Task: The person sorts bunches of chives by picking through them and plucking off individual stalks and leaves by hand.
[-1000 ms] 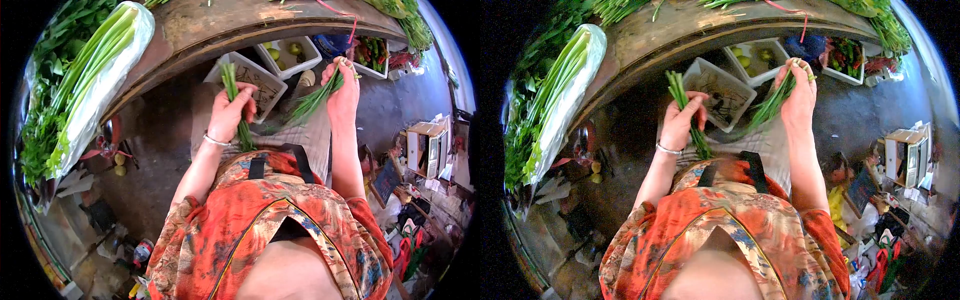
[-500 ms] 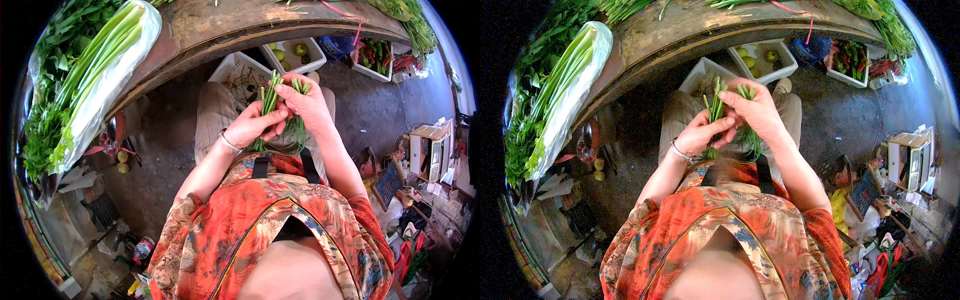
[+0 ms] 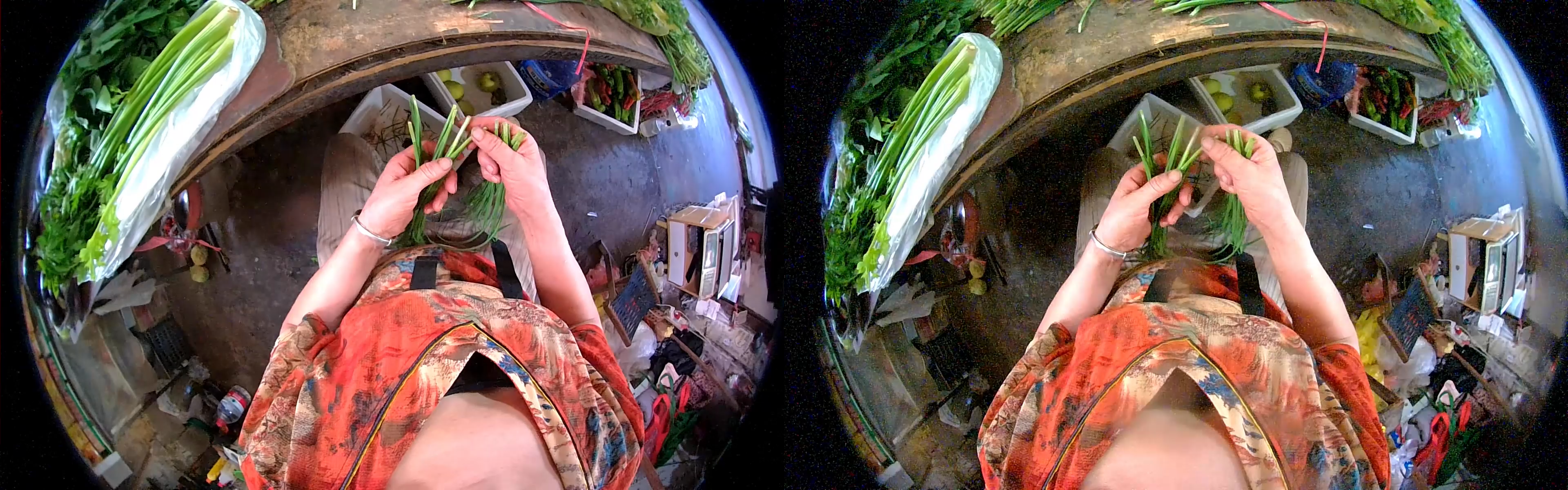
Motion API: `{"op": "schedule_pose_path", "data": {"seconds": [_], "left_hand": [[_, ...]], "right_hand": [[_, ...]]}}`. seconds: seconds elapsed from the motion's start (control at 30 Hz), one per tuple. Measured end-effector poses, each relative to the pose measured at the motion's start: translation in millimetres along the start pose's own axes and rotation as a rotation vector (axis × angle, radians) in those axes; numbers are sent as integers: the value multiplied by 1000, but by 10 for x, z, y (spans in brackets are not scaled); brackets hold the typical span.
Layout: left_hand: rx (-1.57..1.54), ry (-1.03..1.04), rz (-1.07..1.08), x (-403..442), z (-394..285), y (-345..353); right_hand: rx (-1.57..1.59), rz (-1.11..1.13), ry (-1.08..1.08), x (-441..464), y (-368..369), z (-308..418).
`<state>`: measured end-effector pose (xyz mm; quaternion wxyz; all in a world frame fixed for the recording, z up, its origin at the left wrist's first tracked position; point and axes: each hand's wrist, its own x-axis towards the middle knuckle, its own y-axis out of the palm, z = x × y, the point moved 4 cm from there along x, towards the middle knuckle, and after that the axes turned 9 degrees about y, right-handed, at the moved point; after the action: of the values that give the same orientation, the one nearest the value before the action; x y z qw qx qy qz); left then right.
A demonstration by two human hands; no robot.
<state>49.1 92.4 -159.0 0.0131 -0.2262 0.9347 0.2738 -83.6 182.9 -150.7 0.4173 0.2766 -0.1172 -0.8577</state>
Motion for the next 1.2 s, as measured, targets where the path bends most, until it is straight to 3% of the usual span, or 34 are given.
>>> {"op": "schedule_pose_path", "data": {"seconds": [0.23, 0.3, 0.47, 0.63, 0.77, 1.0, 1.1, 1.2], "left_hand": [[-29, 16, -6, 13, -6, -20], [-70, -5, -15, 19, -14, -12], [-74, -12, -38, 47, 66, -29], [-45, -12, 9, 44, 89, -6], [-21, -4, 23, 37, 79, -31], [12, 53, -160, 45, -3, -192], [25, 16, -162, 18, -44, -201], [32, 13, -168, 7, -50, -229]], "right_hand": [[7, 125, 66, -3, 16, -39], [88, 15, -31, -5, 7, 16], [186, 81, -164, 37, -106, 150], [-55, 18, -6, 27, 12, 36], [-24, 5, 6, 16, 22, -28], [108, -164, -131, 13, -254, 192], [-78, -157, -183, 18, -303, 197], [-71, -230, -180, 4, -319, 236]]}}
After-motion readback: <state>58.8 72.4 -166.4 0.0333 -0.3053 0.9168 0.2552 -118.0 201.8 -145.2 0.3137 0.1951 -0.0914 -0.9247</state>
